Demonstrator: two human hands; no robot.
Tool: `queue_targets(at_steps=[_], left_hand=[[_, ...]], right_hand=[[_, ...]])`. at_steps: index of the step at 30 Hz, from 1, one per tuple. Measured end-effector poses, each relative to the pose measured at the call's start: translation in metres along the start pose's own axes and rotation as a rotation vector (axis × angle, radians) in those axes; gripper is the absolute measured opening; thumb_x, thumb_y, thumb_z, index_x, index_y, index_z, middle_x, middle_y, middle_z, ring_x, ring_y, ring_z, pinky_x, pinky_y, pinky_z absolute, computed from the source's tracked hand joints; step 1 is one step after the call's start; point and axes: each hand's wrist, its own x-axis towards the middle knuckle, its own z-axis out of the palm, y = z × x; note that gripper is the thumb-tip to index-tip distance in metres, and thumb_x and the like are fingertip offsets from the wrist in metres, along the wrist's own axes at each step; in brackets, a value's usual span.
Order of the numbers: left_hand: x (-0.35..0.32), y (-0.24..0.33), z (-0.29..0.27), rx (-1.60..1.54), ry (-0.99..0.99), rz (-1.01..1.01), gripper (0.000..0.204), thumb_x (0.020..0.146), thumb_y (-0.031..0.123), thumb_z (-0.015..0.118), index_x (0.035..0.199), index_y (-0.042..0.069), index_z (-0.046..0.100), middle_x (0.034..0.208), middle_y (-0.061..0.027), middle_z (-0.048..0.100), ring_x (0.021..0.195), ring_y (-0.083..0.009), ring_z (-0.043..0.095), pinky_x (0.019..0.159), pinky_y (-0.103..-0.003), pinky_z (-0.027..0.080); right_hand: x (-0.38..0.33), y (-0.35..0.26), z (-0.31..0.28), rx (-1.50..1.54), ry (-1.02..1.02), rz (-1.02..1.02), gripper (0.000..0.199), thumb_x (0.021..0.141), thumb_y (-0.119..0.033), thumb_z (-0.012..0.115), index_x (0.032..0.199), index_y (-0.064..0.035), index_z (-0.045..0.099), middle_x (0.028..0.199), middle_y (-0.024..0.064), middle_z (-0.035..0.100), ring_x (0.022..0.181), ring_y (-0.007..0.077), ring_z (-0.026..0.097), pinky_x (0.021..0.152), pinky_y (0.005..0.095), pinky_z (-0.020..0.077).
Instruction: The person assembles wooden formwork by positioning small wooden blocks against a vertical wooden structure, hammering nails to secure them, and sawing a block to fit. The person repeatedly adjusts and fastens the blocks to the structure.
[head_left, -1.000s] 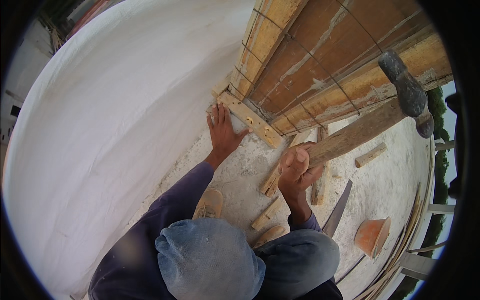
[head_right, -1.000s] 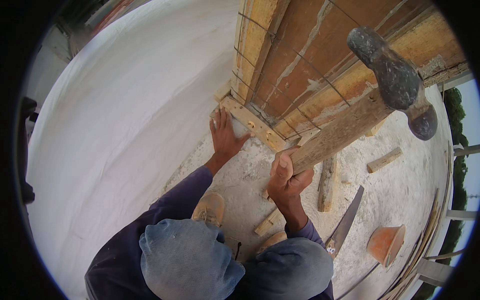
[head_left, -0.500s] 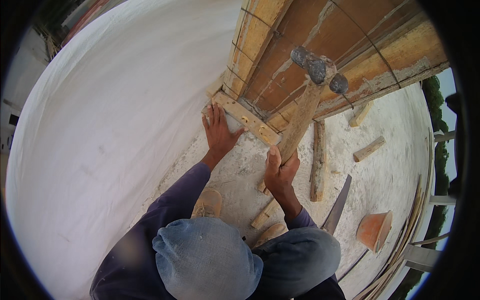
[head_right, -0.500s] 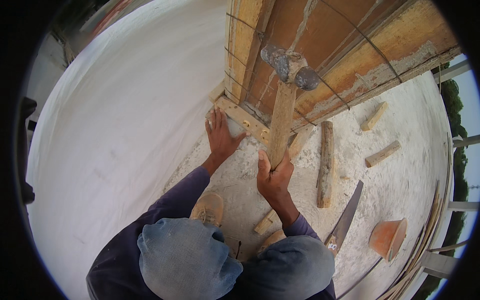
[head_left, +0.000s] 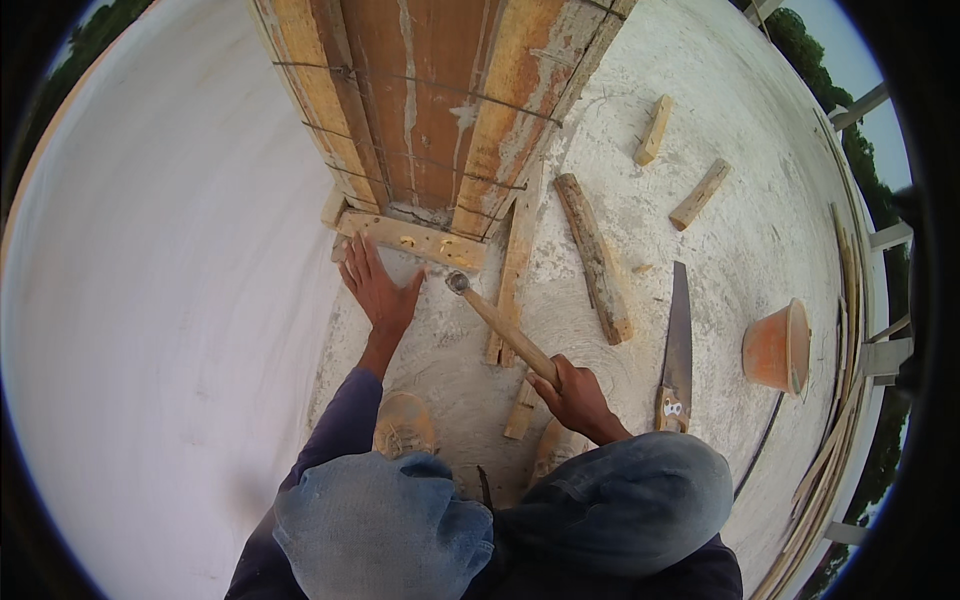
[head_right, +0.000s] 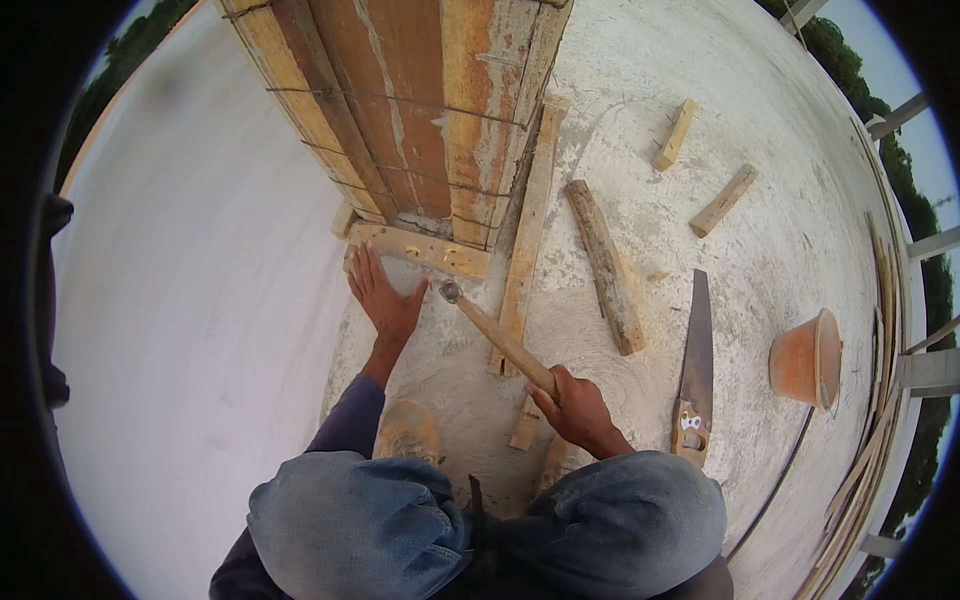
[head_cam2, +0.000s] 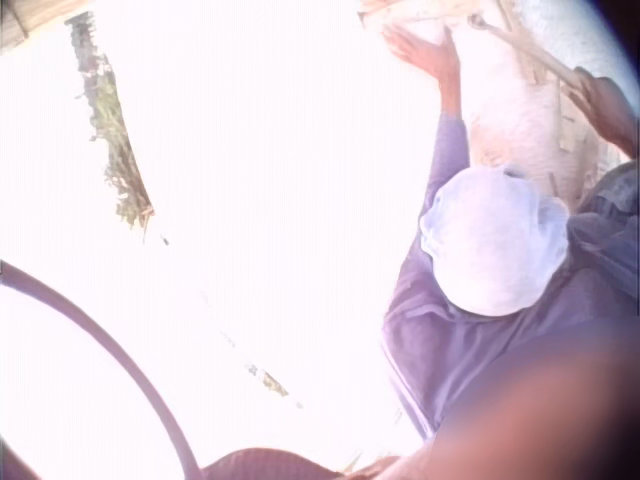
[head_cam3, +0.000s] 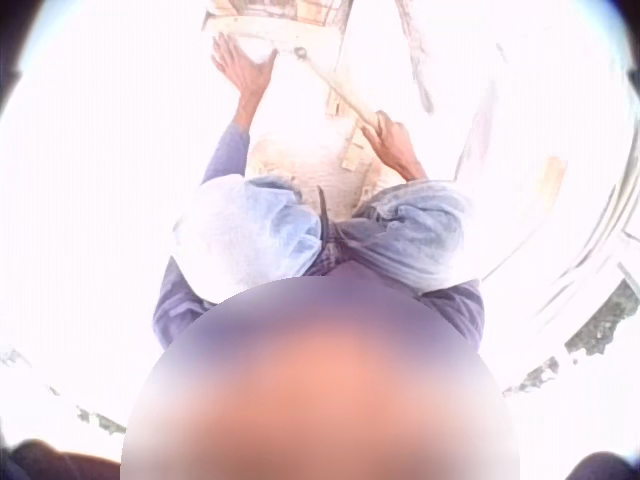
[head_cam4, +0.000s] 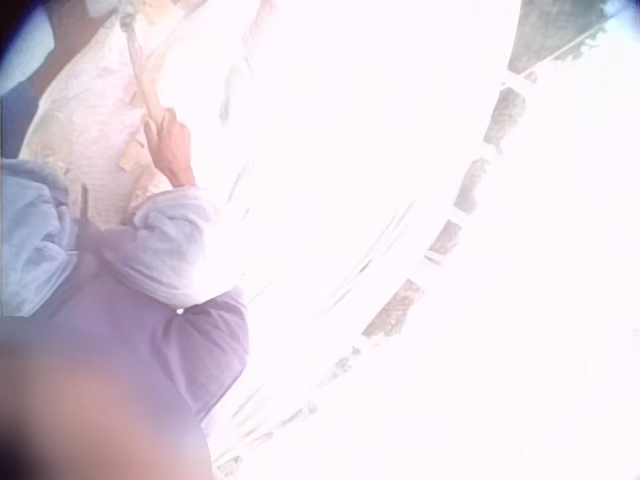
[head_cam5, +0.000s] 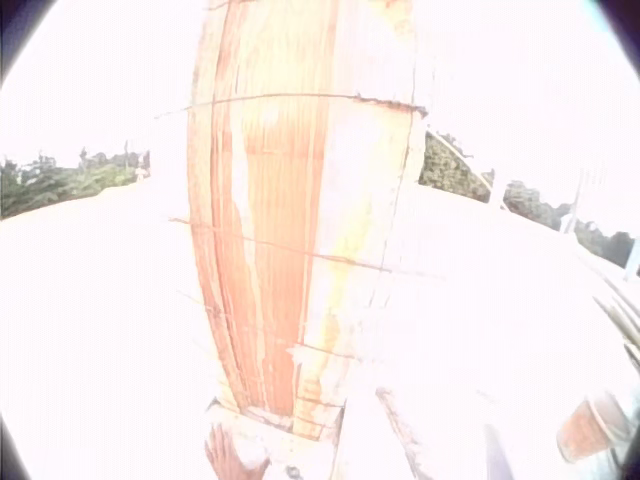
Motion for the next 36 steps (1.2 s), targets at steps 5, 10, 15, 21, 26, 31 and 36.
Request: queue_targets(at_steps=[5,10,15,21,26,31,36], left_hand=[[-0.003,0.022,0.000,-0.087,-0.140,0.464,0.046,0.092,0.020,0.078,0.134,0.007,0.068,0.143,-0.0098,0.062,0.140,-0.0319,0.049,0.122,-0.054,0.029],[0.019,0.042,-0.006,-0.025,-0.248,0.546,0.030,0.089,0.009,0.078,0.118,0.002,0.075,0.126,-0.0124,0.071,0.121,-0.0326,0.061,0.115,-0.051,0.040],[0.036,0.044,-0.017,0.088,-0.392,0.548,0.024,0.088,0.005,0.077,0.111,0.000,0.077,0.121,-0.0144,0.074,0.112,-0.0349,0.067,0.105,-0.047,0.050],[0.039,0.046,-0.025,0.073,-0.458,0.584,0.031,0.086,0.007,0.080,0.116,0.000,0.075,0.126,-0.0164,0.072,0.115,-0.0363,0.067,0.102,-0.045,0.054],[0.041,0.058,-0.033,0.112,-0.548,0.523,0.042,0.084,0.016,0.085,0.122,0.000,0.073,0.131,-0.0181,0.071,0.123,-0.0362,0.066,0.105,-0.044,0.053],[0.038,0.065,-0.046,0.097,-0.648,0.484,0.059,0.082,0.016,0.086,0.134,-0.002,0.066,0.141,-0.0225,0.064,0.133,-0.0394,0.060,0.113,-0.044,0.049],[0.026,0.066,-0.042,0.073,-0.590,0.432,0.064,0.083,0.018,0.086,0.138,-0.004,0.063,0.147,-0.0241,0.060,0.142,-0.0398,0.053,0.117,-0.044,0.045]], right_hand=[[-0.072,0.051,0.010,-0.204,-0.115,0.003,0.041,0.102,-0.041,0.068,0.118,-0.0048,0.061,0.085,0.0166,0.073,0.074,0.0383,0.074,0.068,0.0485,0.0595],[-0.093,0.076,0.026,-0.253,-0.145,0.055,0.048,0.099,-0.049,0.070,0.123,-0.0082,0.062,0.124,0.0146,0.069,0.110,0.0335,0.070,0.085,0.0482,0.0590],[-0.100,0.105,-0.022,-0.038,0.099,-0.014,0.057,0.094,-0.050,0.075,0.129,-0.0062,0.063,0.125,0.0157,0.064,0.125,0.0348,0.061,0.101,0.0471,0.0511],[-0.084,0.187,-0.106,0.069,0.529,0.250,0.038,0.097,-0.027,0.076,0.126,-0.0047,0.065,0.115,0.0207,0.064,0.106,0.0369,0.062,0.092,0.0479,0.0497],[-0.007,0.176,-0.079,-0.082,0.577,-0.046,0.061,0.094,-0.036,0.079,0.141,-0.0033,0.056,0.126,0.0210,0.059,0.119,0.0380,0.056,0.100,0.0488,0.0476],[0.071,0.174,-0.048,-0.031,0.570,-0.038,0.074,0.093,-0.036,0.079,0.145,0.0068,0.048,0.131,0.0266,0.052,0.122,0.0416,0.052,0.106,0.0493,0.0455],[0.087,0.189,-0.030,0.066,0.559,-0.020,0.073,0.092,-0.027,0.078,0.147,0.0087,0.046,0.134,0.0269,0.051,0.126,0.0428,0.050,0.108,0.0494,0.0441]])
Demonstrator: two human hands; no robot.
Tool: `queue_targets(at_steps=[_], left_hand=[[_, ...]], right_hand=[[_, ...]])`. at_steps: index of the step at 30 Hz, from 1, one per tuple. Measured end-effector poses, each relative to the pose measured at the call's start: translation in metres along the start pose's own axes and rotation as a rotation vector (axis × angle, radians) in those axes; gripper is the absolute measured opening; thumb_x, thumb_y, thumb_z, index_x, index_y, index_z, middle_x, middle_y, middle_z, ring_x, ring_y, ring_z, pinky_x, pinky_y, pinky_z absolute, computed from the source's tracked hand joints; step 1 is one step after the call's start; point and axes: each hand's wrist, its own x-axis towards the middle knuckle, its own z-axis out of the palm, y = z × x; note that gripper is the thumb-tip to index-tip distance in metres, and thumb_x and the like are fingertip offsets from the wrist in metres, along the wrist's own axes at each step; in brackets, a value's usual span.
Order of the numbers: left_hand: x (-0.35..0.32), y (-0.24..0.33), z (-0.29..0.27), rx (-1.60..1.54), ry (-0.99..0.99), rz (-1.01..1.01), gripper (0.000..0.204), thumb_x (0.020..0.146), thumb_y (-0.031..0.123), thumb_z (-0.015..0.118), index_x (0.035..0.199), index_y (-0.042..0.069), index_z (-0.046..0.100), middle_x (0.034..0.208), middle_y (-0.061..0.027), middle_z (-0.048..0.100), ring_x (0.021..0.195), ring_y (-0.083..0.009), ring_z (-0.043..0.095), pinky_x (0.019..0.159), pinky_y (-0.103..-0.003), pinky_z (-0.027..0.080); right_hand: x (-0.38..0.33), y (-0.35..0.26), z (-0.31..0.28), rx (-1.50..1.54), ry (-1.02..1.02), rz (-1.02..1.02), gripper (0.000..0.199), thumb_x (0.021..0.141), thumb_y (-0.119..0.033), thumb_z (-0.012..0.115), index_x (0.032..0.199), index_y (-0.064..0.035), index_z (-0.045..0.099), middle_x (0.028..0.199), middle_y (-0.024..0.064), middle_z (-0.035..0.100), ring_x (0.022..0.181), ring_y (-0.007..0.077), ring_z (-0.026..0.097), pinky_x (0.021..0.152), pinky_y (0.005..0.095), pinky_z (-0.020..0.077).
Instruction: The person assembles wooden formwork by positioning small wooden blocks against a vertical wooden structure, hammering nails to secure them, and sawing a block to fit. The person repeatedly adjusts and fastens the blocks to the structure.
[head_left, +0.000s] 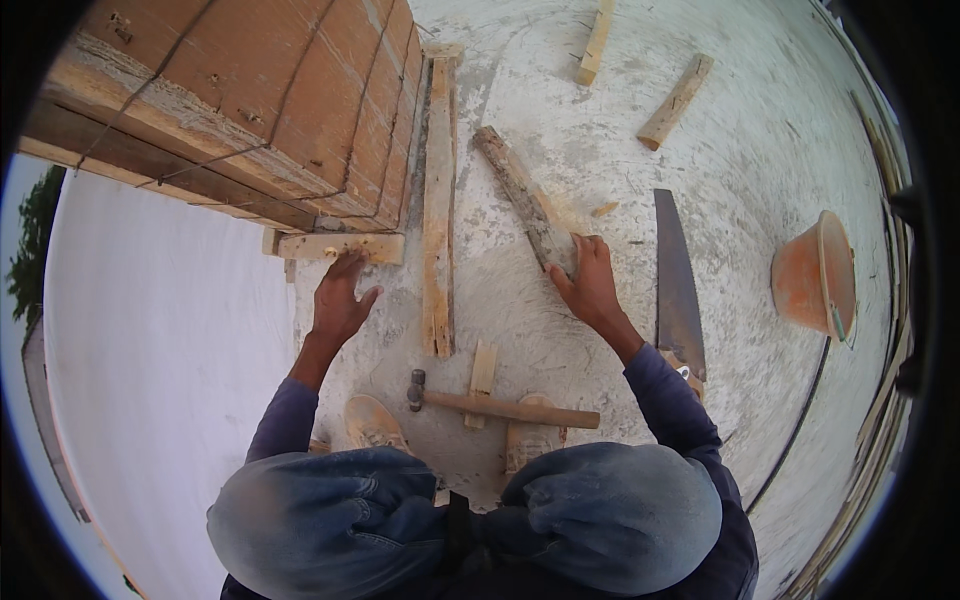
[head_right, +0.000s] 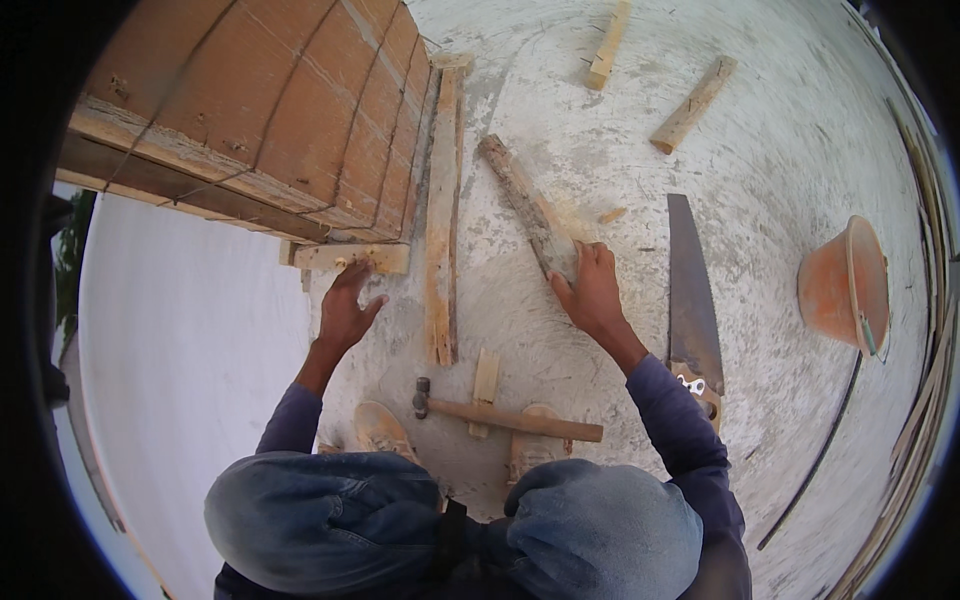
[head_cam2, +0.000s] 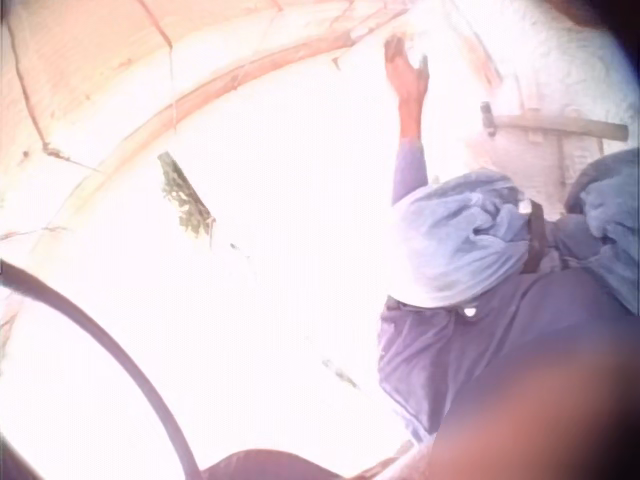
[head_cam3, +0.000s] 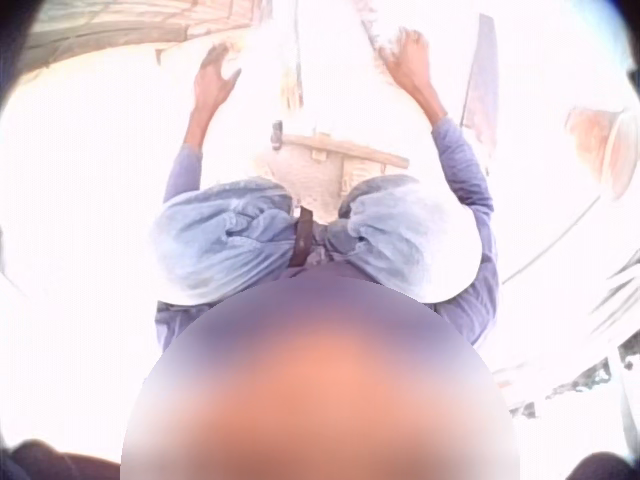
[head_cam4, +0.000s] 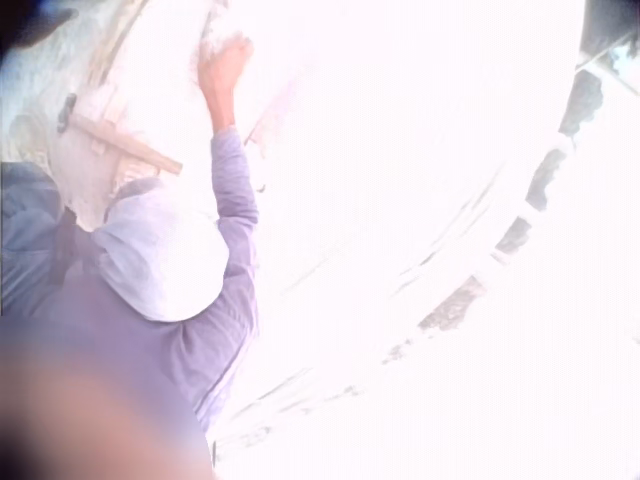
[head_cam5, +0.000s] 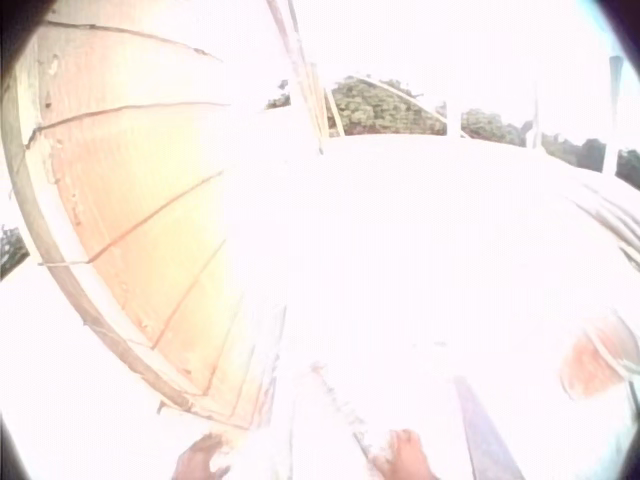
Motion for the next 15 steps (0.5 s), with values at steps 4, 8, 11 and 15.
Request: queue_targets(at_steps=[4,8,11,15], left_hand=[[-0.002,-0.001,0.008,-0.015,0.008,-0.029,0.065,0.085,0.021,0.086,0.140,-0.005,0.062,0.149,-0.0246,0.058,0.144,-0.0406,0.050,0.119,-0.044,0.043],[0.001,0.000,0.010,0.107,-0.018,0.004,0.067,0.084,0.028,0.087,0.139,-0.003,0.064,0.149,-0.0261,0.058,0.143,-0.0418,0.052,0.118,-0.046,0.044],[0.004,0.000,0.009,0.155,-0.043,0.016,0.068,0.085,0.032,0.086,0.139,-0.003,0.064,0.150,-0.0252,0.058,0.143,-0.0416,0.051,0.117,-0.046,0.045],[0.005,-0.001,0.005,0.134,-0.050,0.014,0.070,0.086,0.035,0.085,0.141,-0.002,0.062,0.151,-0.0240,0.057,0.145,-0.0404,0.050,0.118,-0.047,0.043]], right_hand=[[-0.004,0.007,-0.027,-0.128,0.199,0.058,0.070,0.092,-0.026,0.079,0.147,0.0023,0.049,0.133,0.0235,0.052,0.126,0.0398,0.049,0.106,0.0487,0.0429],[-0.005,-0.002,-0.046,-0.347,0.369,0.042,0.058,0.092,-0.028,0.079,0.143,-0.0097,0.058,0.128,0.0158,0.056,0.122,0.0342,0.052,0.100,0.0466,0.0420],[-0.006,-0.019,-0.026,-0.244,0.253,-0.008,0.038,0.093,-0.032,0.079,0.123,-0.0097,0.072,0.114,0.0126,0.063,0.109,0.0335,0.059,0.094,0.0465,0.0462],[-0.004,-0.037,0.013,-0.166,0.132,-0.013,0.024,0.095,-0.028,0.076,0.107,-0.0069,0.074,0.107,0.0152,0.065,0.101,0.0350,0.063,0.088,0.0482,0.0494]])
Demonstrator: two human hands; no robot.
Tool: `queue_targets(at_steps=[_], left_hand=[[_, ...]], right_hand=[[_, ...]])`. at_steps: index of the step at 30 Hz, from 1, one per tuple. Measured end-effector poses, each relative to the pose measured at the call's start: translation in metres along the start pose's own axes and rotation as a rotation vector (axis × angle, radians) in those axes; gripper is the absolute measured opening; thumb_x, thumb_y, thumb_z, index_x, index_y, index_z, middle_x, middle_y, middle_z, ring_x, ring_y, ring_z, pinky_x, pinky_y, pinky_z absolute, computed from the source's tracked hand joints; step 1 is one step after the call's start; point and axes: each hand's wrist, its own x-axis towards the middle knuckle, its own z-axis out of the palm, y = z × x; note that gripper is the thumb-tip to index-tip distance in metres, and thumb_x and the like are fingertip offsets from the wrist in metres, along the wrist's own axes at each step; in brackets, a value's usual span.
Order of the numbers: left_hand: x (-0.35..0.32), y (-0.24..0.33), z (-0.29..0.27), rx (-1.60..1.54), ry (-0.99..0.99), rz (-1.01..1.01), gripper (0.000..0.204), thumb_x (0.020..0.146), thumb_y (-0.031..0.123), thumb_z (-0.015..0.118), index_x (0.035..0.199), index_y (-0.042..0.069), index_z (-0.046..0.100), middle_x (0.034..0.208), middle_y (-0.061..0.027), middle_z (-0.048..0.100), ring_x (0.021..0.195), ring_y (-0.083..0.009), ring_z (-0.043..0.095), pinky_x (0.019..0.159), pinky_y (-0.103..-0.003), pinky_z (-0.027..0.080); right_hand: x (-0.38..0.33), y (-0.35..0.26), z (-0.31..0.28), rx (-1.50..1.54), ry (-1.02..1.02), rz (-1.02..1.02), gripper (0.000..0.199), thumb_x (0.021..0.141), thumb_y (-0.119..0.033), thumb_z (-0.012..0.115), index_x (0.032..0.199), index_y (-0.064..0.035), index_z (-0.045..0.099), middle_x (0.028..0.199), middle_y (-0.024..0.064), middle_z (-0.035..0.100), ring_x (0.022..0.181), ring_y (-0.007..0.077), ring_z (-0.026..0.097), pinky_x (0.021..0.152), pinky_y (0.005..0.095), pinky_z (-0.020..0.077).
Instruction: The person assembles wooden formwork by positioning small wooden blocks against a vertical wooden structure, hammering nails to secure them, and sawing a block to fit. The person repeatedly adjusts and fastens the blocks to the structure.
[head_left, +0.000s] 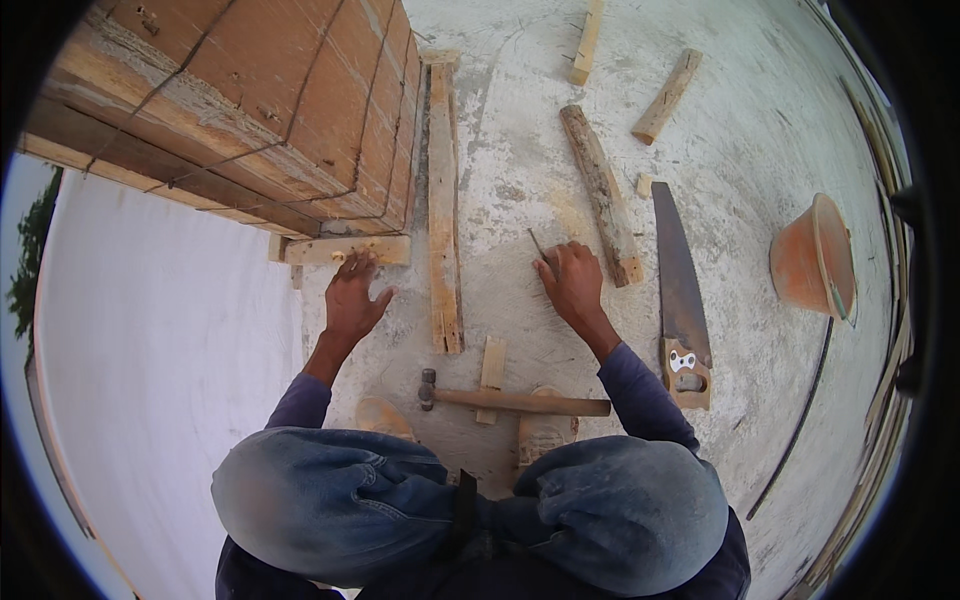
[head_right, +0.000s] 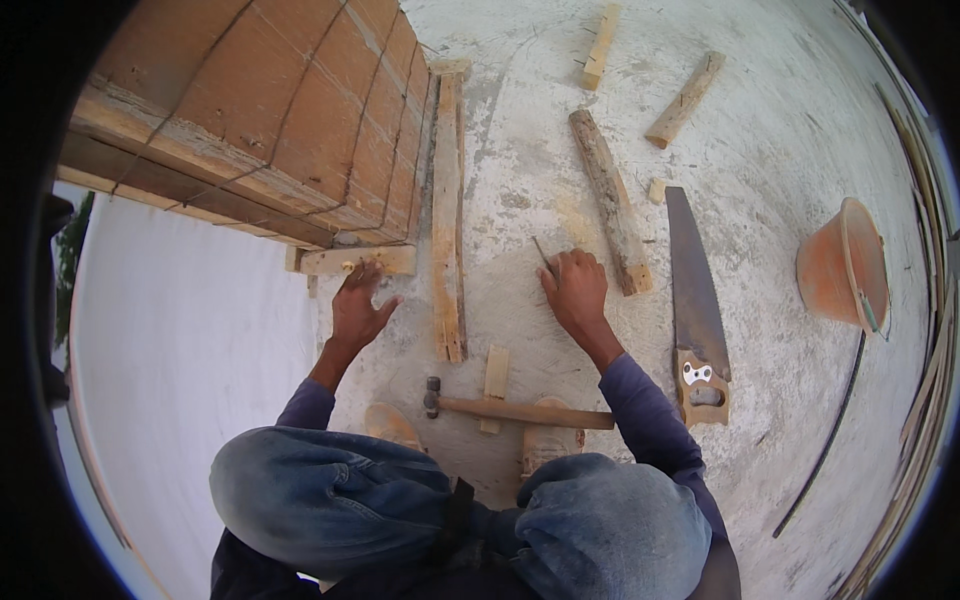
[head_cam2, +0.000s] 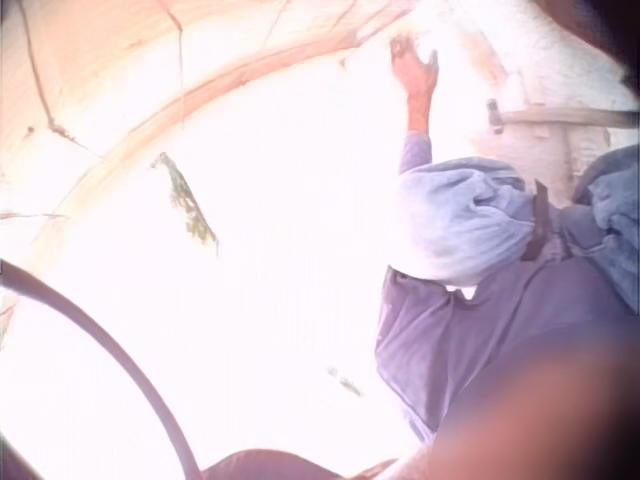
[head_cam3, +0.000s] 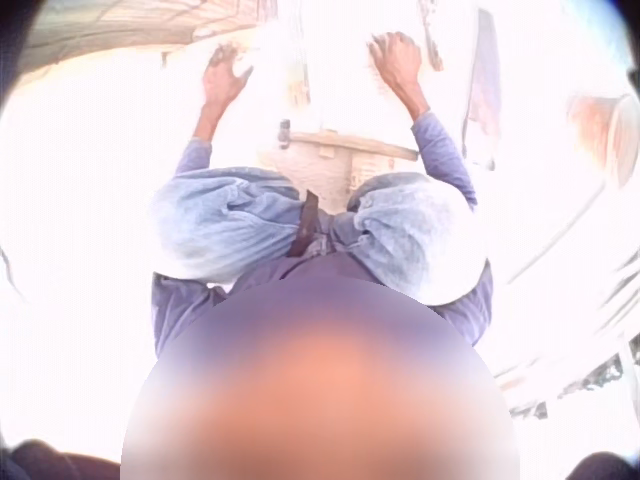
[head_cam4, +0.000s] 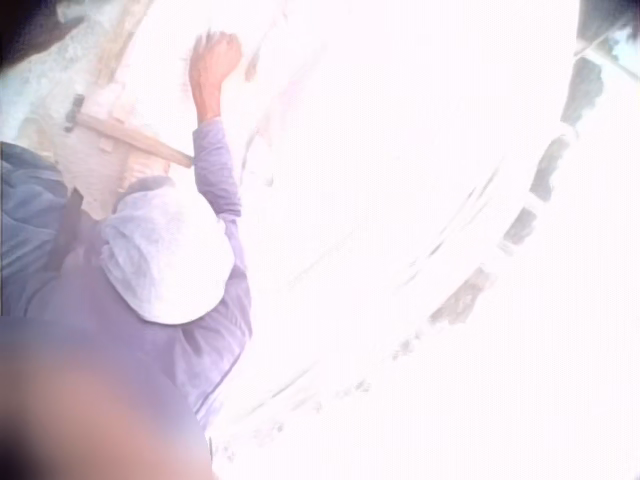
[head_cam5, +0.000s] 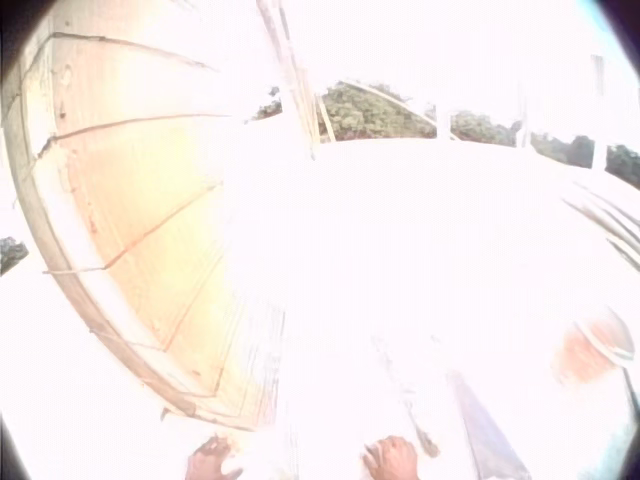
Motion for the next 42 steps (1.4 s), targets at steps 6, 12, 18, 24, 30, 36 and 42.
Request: queue_targets(at_steps=[6,12,18,24,30,36,42], left_hand=[[-0.032,0.056,0.006,-0.052,0.303,-0.040,0.067,0.088,0.026,0.083,0.146,0.004,0.057,0.150,-0.0165,0.057,0.140,-0.0332,0.050,0.120,-0.051,0.033],[-0.057,0.124,0.029,-0.555,0.153,0.173,0.059,0.090,0.017,0.081,0.143,0.005,0.060,0.139,-0.0141,0.062,0.126,-0.0314,0.057,0.110,-0.045,0.041],[-0.064,0.091,0.032,-0.578,0.151,0.030,0.048,0.093,0.017,0.080,0.136,0.004,0.065,0.133,-0.0155,0.066,0.124,-0.0345,0.060,0.107,-0.045,0.045],[-0.066,0.096,0.036,-0.599,0.186,0.020,0.045,0.093,0.016,0.079,0.134,0.003,0.067,0.131,-0.0146,0.067,0.122,-0.0336,0.061,0.107,-0.045,0.045],[-0.050,0.109,0.022,-0.498,0.281,0.224,0.049,0.087,0.009,0.081,0.133,0.003,0.067,0.131,-0.0135,0.068,0.122,-0.0309,0.060,0.104,-0.044,0.045],[-0.038,0.132,0.014,-0.294,0.232,0.413,0.041,0.086,0.004,0.074,0.127,0.003,0.070,0.113,-0.0095,0.068,0.111,-0.0262,0.061,0.100,-0.043,0.044],[-0.039,0.108,0.015,-0.651,0.294,0.152,0.021,0.093,0.002,0.069,0.114,0.001,0.074,0.106,-0.0120,0.067,0.099,-0.0270,0.066,0.086,-0.039,0.053]], right_hand=[[-0.022,-0.025,0.002,0.030,-0.112,-0.051,0.014,0.099,-0.018,0.066,0.105,-0.0053,0.065,0.103,0.0152,0.064,0.101,0.0356,0.062,0.087,0.0476,0.0499],[-0.037,-0.036,-0.004,0.141,-0.113,-0.047,0.014,0.100,-0.006,0.061,0.113,0.0012,0.062,0.102,0.0195,0.067,0.094,0.0371,0.068,0.084,0.0456,0.0541],[-0.040,-0.018,-0.008,0.271,-0.021,0.111,0.011,0.098,-0.007,0.065,0.106,0.0011,0.068,0.096,0.0191,0.069,0.090,0.0362,0.069,0.080,0.0448,0.0546],[-0.046,-0.044,0.017,0.155,-0.193,0.154,0.015,0.096,-0.018,0.072,0.100,-0.0037,0.071,0.093,0.0146,0.068,0.087,0.0344,0.068,0.076,0.0459,0.0543],[-0.041,-0.062,0.003,0.112,-0.174,0.041,0.015,0.097,-0.017,0.068,0.097,-0.0031,0.063,0.092,0.0161,0.067,0.087,0.0376,0.068,0.076,0.0493,0.0542],[-0.052,-0.106,-0.029,0.223,-0.391,-0.100,0.015,0.096,-0.012,0.070,0.101,-0.0009,0.061,0.092,0.0172,0.069,0.079,0.0360,0.070,0.071,0.0456,0.0557],[-0.049,-0.116,-0.048,0.483,-0.384,-0.008,0.027,0.098,-0.018,0.073,0.116,0.0009,0.064,0.098,0.0174,0.072,0.085,0.0301,0.073,0.075,0.0398,0.0576]])
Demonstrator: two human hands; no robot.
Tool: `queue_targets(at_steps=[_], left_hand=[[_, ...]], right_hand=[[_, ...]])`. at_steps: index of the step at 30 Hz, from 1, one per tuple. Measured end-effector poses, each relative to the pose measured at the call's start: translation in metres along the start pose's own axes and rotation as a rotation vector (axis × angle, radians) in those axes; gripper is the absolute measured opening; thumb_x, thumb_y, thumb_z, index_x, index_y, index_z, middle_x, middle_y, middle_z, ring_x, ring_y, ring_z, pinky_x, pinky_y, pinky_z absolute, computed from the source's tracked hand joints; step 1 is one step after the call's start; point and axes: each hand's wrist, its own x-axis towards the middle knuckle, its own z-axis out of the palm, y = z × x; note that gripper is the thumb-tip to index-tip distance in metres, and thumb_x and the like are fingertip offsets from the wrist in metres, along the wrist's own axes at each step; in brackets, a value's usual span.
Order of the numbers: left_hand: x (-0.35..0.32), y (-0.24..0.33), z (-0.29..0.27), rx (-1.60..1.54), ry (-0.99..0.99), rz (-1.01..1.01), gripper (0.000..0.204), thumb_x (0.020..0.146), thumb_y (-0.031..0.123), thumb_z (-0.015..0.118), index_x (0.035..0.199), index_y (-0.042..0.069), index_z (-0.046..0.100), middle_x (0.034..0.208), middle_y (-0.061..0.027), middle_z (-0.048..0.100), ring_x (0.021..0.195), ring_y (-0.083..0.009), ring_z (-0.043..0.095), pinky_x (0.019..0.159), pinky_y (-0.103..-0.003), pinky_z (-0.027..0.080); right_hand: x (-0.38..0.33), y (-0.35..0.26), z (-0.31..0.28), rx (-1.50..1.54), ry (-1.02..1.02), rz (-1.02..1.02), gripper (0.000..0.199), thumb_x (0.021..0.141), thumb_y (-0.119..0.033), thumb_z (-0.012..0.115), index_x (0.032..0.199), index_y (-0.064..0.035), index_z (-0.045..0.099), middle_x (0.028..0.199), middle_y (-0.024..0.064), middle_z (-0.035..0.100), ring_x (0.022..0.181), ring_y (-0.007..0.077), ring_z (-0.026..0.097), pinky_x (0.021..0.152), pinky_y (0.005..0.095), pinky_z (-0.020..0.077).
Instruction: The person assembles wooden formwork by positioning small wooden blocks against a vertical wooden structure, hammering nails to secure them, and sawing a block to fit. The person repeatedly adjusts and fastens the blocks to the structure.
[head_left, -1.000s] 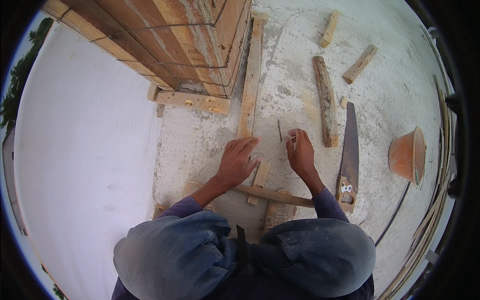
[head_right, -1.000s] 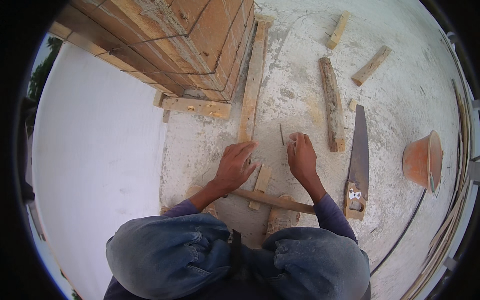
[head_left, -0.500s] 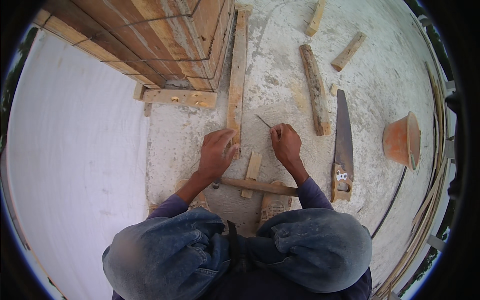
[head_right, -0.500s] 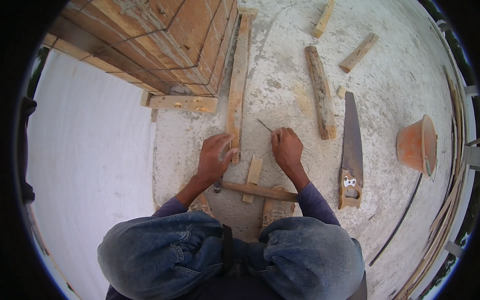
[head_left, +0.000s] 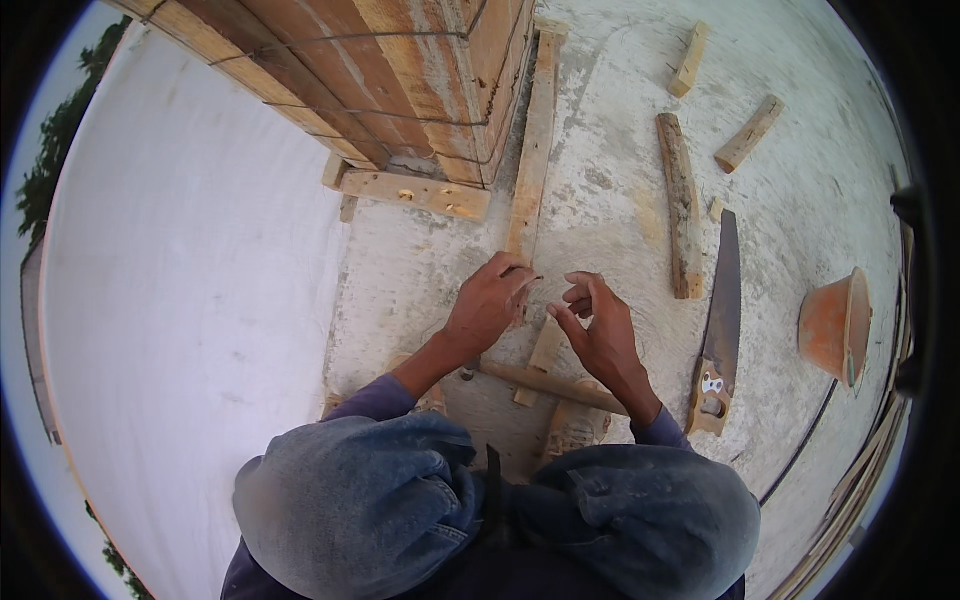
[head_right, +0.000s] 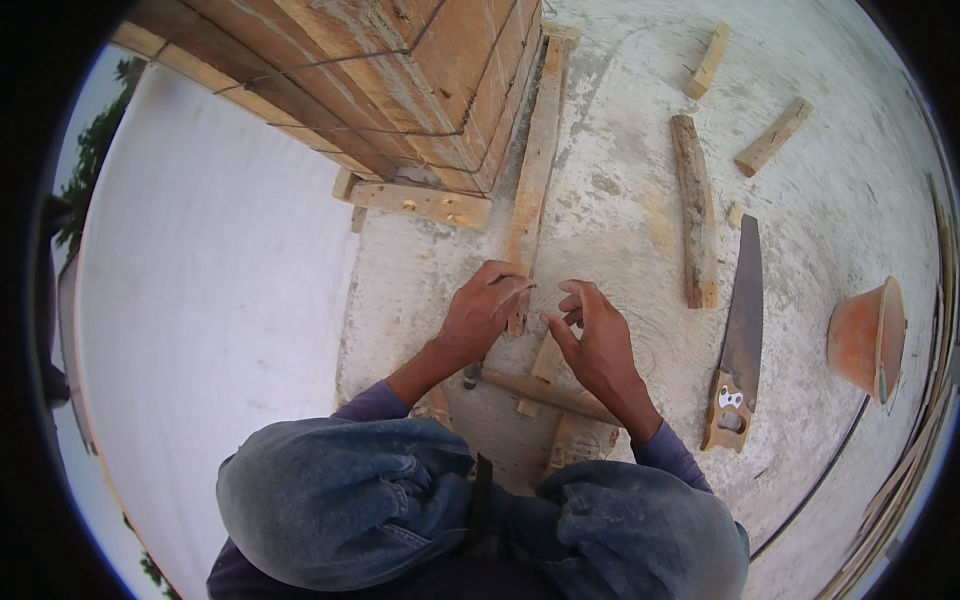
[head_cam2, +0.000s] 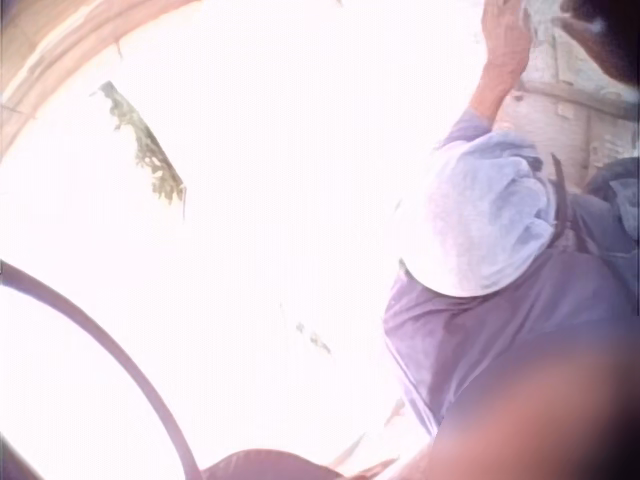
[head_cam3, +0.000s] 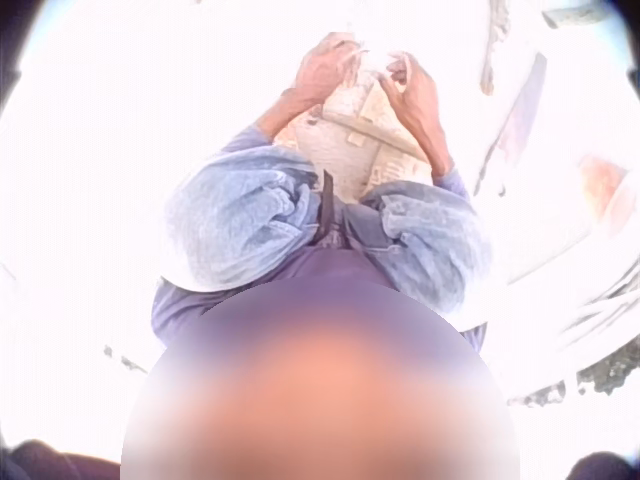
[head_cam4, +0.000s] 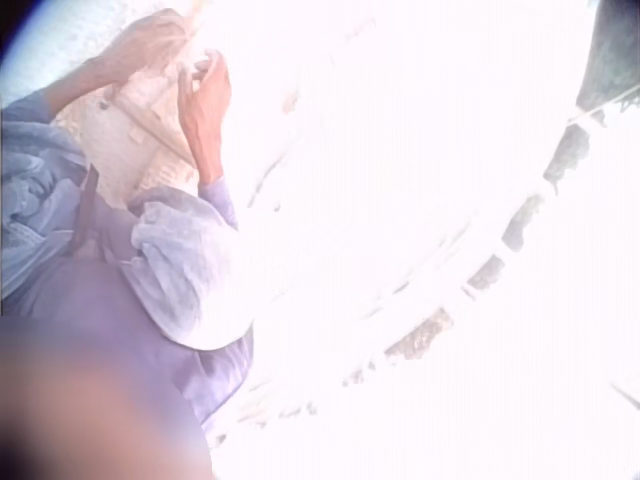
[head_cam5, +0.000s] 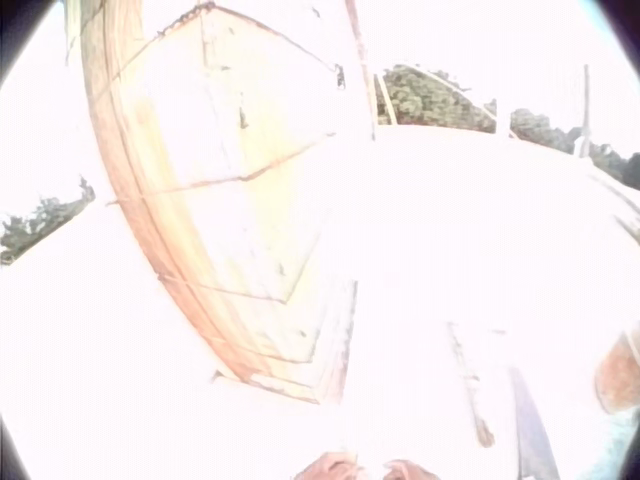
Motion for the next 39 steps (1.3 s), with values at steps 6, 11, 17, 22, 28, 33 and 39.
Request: queue_targets(at_steps=[6,11,17,22,28,33,39], left_hand=[[0.031,-0.077,-0.046,-0.341,0.565,-0.317,0.014,0.099,0.007,0.075,0.107,-0.004,0.075,0.101,-0.0098,0.078,0.089,-0.0109,0.069,0.080,-0.027,0.057],[0.037,-0.114,-0.060,-0.217,0.625,-0.331,0.017,0.099,0.010,0.076,0.110,-0.003,0.077,0.101,-0.0111,0.081,0.090,-0.0113,0.072,0.085,-0.027,0.056],[0.039,-0.119,-0.049,-0.194,0.619,-0.287,0.013,0.098,0.004,0.073,0.108,-0.003,0.077,0.101,-0.0131,0.080,0.091,-0.0142,0.075,0.085,-0.028,0.057],[0.039,-0.116,-0.047,-0.192,0.590,-0.319,0.012,0.097,0.002,0.074,0.107,-0.004,0.076,0.102,-0.0139,0.080,0.090,-0.0156,0.075,0.082,-0.029,0.058],[0.042,-0.116,-0.046,-0.191,0.592,-0.310,0.010,0.096,0.001,0.075,0.105,-0.004,0.076,0.098,-0.0161,0.078,0.084,-0.0187,0.074,0.075,-0.031,0.057],[0.042,-0.120,-0.047,-0.141,0.575,-0.232,0.010,0.095,0.001,0.075,0.104,-0.003,0.075,0.096,-0.0176,0.075,0.083,-0.0266,0.074,0.074,-0.034,0.057],[0.039,-0.118,-0.046,-0.123,0.554,-0.236,0.011,0.093,0.000,0.075,0.103,-0.003,0.074,0.099,-0.0173,0.075,0.088,-0.0330,0.074,0.078,-0.037,0.057]], right_hand=[[-0.041,0.024,0.005,-0.078,-0.206,0.016,0.030,0.098,-0.022,0.075,0.117,0.0000,0.066,0.101,0.0170,0.071,0.087,0.0305,0.073,0.077,0.0414,0.0580],[-0.085,0.037,0.008,-0.164,-0.341,0.206,0.038,0.093,-0.029,0.080,0.117,-0.0021,0.066,0.106,0.0152,0.069,0.096,0.0339,0.069,0.084,0.0445,0.0568],[-0.112,0.042,0.000,-0.459,-0.271,-0.061,0.051,0.086,-0.036,0.086,0.122,-0.0073,0.066,0.121,0.0134,0.062,0.115,0.0328,0.060,0.098,0.0456,0.0505],[-0.116,0.042,0.000,-0.623,-0.408,-0.019,0.048,0.091,-0.036,0.081,0.126,-0.0074,0.063,0.118,0.0127,0.063,0.108,0.0323,0.064,0.091,0.0453,0.0539],[-0.093,0.016,-0.017,-0.209,-0.544,0.098,0.045,0.102,-0.035,0.070,0.128,-0.0004,0.056,0.102,0.0247,0.068,0.084,0.0431,0.072,0.073,0.0507,0.0569],[-0.048,-0.034,-0.020,-0.068,-0.474,0.191,0.048,0.103,-0.028,0.068,0.136,0.0004,0.049,0.096,0.0284,0.068,0.079,0.0420,0.073,0.071,0.0484,0.0549],[0.002,-0.069,-0.016,-0.070,-0.212,-0.187,0.058,0.104,-0.026,0.064,0.145,0.0078,0.040,0.104,0.0310,0.067,0.077,0.0445,0.073,0.068,0.0496,0.0564]])
